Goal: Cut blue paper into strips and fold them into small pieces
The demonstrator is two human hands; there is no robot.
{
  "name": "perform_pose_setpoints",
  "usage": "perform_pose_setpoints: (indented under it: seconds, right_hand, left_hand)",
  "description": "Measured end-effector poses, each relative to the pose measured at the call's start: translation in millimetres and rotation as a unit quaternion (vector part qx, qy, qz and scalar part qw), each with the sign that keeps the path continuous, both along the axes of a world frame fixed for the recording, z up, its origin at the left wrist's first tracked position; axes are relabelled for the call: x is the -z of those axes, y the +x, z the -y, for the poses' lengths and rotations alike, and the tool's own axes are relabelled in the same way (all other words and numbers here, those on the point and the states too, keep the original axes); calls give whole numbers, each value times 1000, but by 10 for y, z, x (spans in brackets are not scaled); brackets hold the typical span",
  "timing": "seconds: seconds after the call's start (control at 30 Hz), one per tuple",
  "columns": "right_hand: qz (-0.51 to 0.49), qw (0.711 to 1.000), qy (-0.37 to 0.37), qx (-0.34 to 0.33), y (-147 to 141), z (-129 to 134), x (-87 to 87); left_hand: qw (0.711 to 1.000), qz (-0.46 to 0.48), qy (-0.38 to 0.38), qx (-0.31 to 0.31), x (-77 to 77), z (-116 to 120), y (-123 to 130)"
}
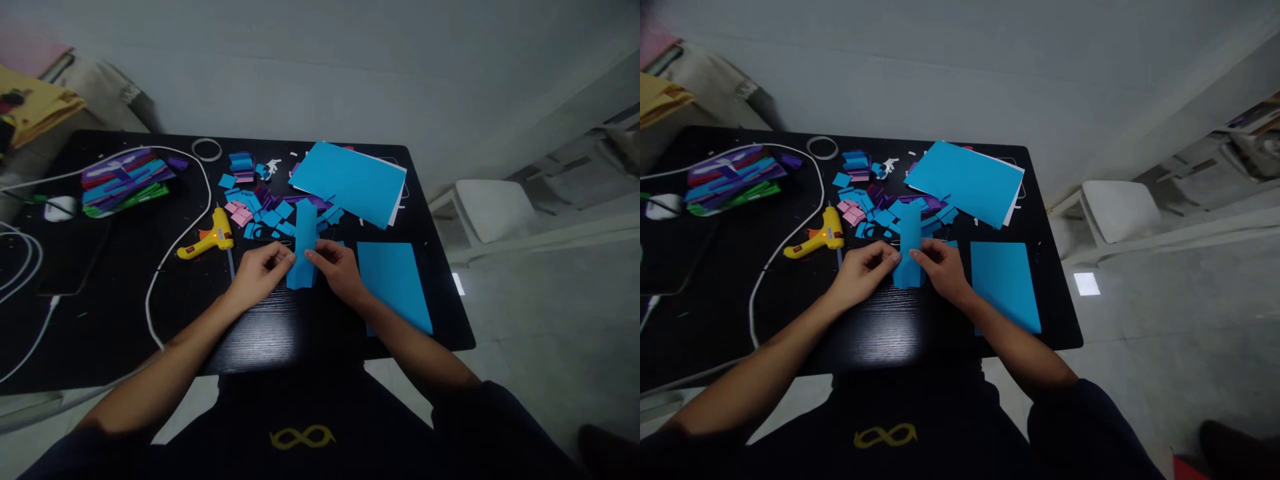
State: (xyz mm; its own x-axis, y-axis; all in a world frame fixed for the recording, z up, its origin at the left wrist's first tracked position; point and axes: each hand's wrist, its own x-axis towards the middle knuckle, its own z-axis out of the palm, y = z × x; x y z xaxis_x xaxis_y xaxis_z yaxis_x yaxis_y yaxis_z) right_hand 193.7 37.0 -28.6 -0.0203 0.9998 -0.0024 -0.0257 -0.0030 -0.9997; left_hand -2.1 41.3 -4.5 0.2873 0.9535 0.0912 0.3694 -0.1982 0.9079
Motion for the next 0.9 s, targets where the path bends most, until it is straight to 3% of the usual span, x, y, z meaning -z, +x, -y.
perform_pose_setpoints:
  seconds: [0.3,0.7,0.9]
  right_hand:
    - [-15,1000,-21,-5,22,5,-63]
    - [19,998,1,-54,-14,31,-18]
    - [7,999,-2,-38,-14,19,16]
  left_hand:
    - [1000,9,11,-2,-13,-7,-25]
    - [1000,13,-8,-3,35,19,11]
    - [1000,1,9,-2,43,30,3]
